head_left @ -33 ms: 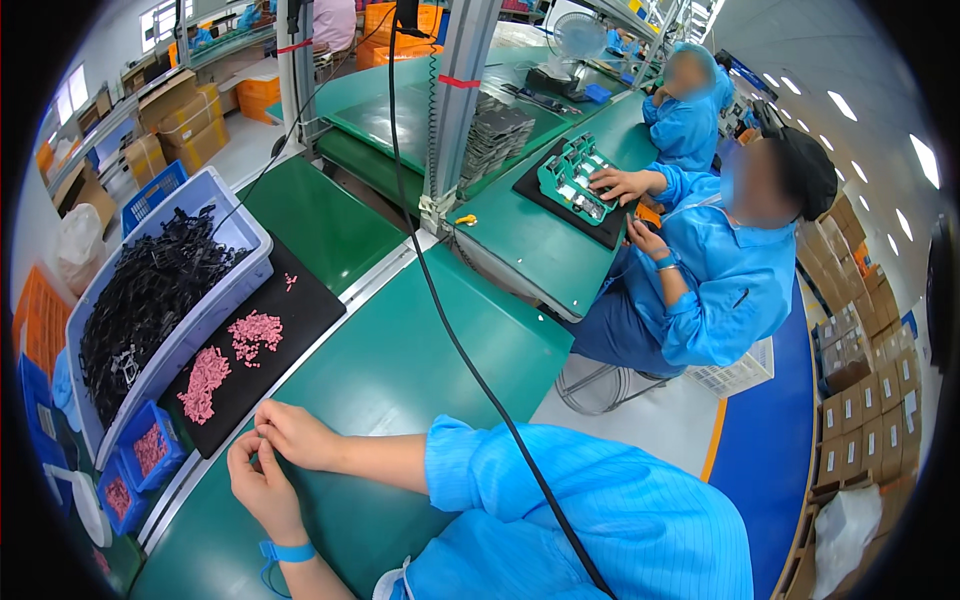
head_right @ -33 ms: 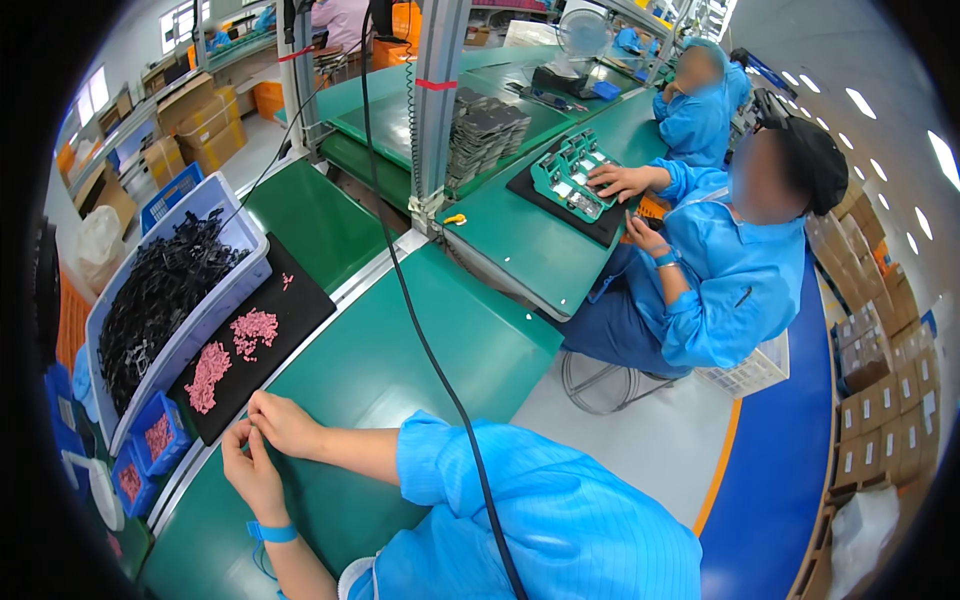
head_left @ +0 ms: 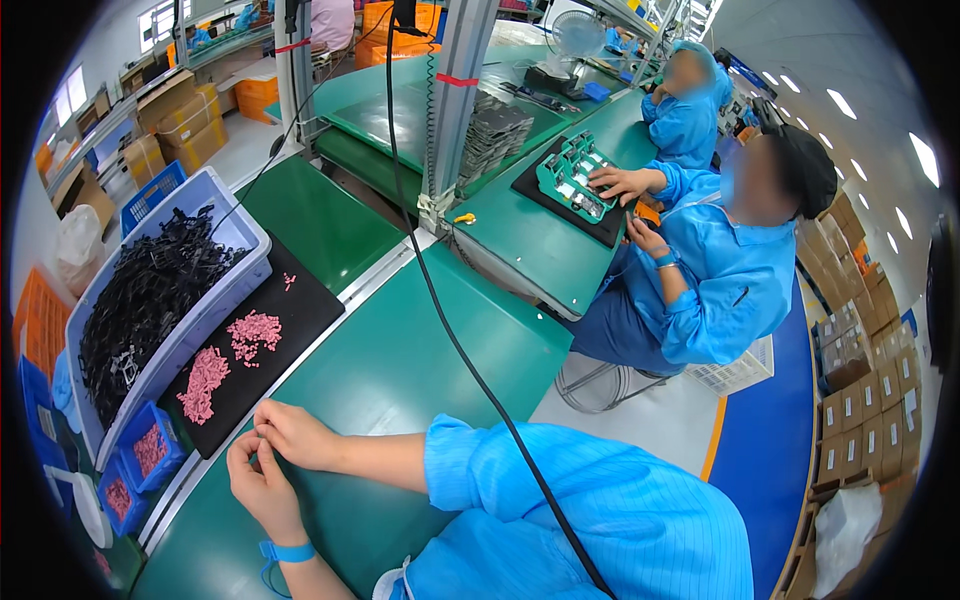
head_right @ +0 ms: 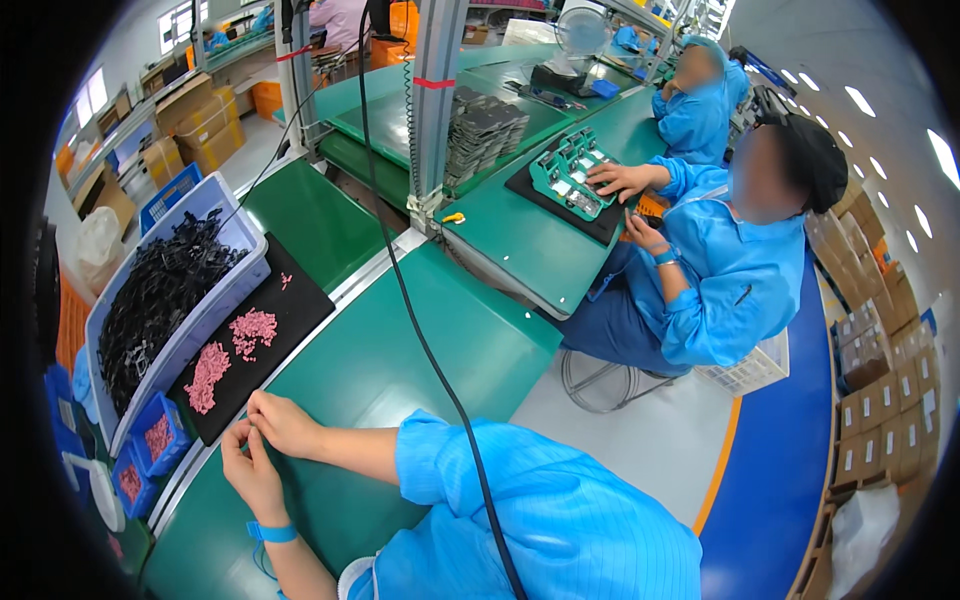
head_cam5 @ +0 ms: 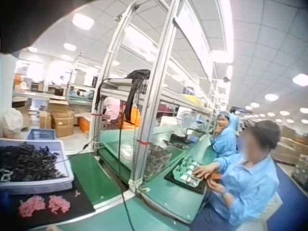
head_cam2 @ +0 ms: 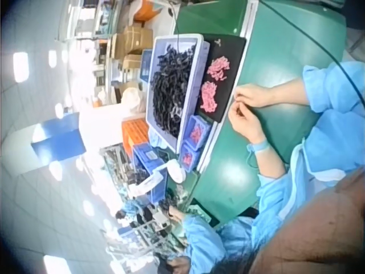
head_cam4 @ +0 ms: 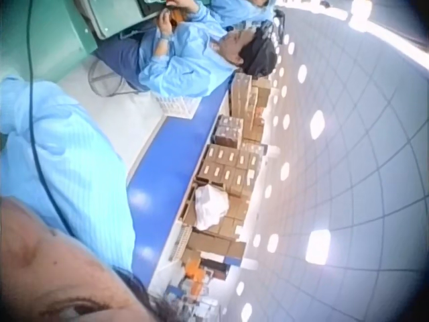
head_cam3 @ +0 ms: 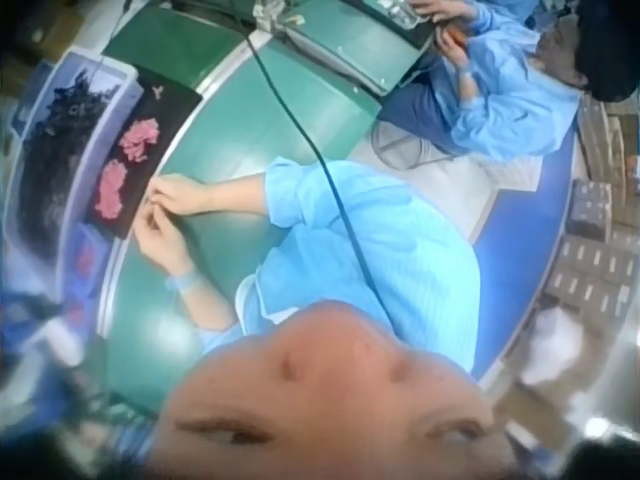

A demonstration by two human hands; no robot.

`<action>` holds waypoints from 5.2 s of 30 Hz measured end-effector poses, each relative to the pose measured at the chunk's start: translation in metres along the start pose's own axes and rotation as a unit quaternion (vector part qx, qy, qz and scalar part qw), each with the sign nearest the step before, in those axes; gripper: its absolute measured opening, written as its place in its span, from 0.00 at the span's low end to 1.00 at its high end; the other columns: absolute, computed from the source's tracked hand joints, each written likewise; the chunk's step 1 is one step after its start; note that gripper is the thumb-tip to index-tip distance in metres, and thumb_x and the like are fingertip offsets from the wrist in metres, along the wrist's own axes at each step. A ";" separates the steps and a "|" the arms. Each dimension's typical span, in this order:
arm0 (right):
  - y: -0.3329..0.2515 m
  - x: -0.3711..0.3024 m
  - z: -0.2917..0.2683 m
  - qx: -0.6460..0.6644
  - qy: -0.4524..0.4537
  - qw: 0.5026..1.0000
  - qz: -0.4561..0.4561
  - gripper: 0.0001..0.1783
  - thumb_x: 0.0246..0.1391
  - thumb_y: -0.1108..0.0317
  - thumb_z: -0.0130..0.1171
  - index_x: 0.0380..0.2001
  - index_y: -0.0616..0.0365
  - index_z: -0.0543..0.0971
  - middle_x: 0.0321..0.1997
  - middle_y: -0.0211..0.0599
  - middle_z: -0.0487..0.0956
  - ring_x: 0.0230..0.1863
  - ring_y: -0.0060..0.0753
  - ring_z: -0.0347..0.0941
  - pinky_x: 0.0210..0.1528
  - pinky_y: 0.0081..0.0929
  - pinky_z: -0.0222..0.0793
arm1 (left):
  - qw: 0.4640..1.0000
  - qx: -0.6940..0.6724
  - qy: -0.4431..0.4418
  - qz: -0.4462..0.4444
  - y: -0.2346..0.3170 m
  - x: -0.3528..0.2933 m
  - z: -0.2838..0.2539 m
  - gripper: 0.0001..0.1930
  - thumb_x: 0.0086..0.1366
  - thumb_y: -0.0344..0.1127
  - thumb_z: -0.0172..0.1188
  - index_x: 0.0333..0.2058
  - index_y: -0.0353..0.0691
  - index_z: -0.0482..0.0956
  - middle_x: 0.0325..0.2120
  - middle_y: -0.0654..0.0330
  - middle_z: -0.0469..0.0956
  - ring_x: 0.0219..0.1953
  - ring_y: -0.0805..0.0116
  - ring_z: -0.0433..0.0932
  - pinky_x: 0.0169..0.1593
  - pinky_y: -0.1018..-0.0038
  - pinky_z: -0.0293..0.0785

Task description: Assemble electronic components onto device frames on a factory production line.

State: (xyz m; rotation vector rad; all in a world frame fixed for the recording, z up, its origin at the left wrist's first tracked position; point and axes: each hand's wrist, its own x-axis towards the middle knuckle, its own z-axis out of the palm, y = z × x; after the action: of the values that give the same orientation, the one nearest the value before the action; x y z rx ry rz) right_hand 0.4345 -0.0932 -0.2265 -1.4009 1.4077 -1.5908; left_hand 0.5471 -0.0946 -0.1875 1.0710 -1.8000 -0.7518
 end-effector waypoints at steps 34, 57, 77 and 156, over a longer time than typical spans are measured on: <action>0.002 0.004 0.000 -0.002 0.006 1.000 0.009 0.04 0.55 0.73 0.51 0.30 0.62 0.68 0.28 0.46 0.74 0.30 0.46 0.72 0.32 0.36 0.67 | 1.000 -0.024 -0.020 -0.002 0.003 0.002 0.004 0.03 0.64 0.28 0.53 0.32 0.34 0.71 0.38 0.56 0.76 0.33 0.71 0.73 0.30 0.79 0.66; 0.002 0.000 -0.009 0.004 -0.010 1.000 0.013 0.02 0.56 0.74 0.49 0.32 0.62 0.68 0.29 0.47 0.74 0.31 0.47 0.73 0.34 0.35 0.68 | 0.999 -0.039 -0.016 0.018 0.012 0.001 0.010 0.02 0.62 0.24 0.54 0.31 0.33 0.72 0.37 0.56 0.75 0.34 0.69 0.73 0.33 0.78 0.70; 0.023 0.000 -0.020 0.018 -0.102 0.994 0.018 0.07 0.61 0.69 0.49 0.34 0.61 0.70 0.31 0.29 0.70 0.34 0.19 0.64 0.38 0.17 0.63 | 0.997 -0.039 0.060 0.013 -0.010 -0.008 0.013 0.03 0.55 0.29 0.57 0.28 0.37 0.73 0.30 0.52 0.73 0.39 0.51 0.72 0.44 0.61 0.70; 0.025 0.011 -0.011 0.018 -0.138 0.988 0.068 0.03 0.63 0.70 0.48 0.34 0.57 0.69 0.27 0.30 0.71 0.24 0.18 0.67 0.25 0.16 0.65 | 0.870 0.147 0.451 -0.134 -0.108 -0.128 -0.316 0.06 0.61 0.32 0.59 0.32 0.34 0.75 0.28 0.59 0.78 0.31 0.71 0.75 0.37 0.73 0.72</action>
State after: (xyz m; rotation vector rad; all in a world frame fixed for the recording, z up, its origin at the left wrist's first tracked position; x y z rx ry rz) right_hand 0.4156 -0.1062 -0.2452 -1.4097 1.2739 -1.2748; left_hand 0.9015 -0.0468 -0.1905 1.5589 -0.9677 -0.0502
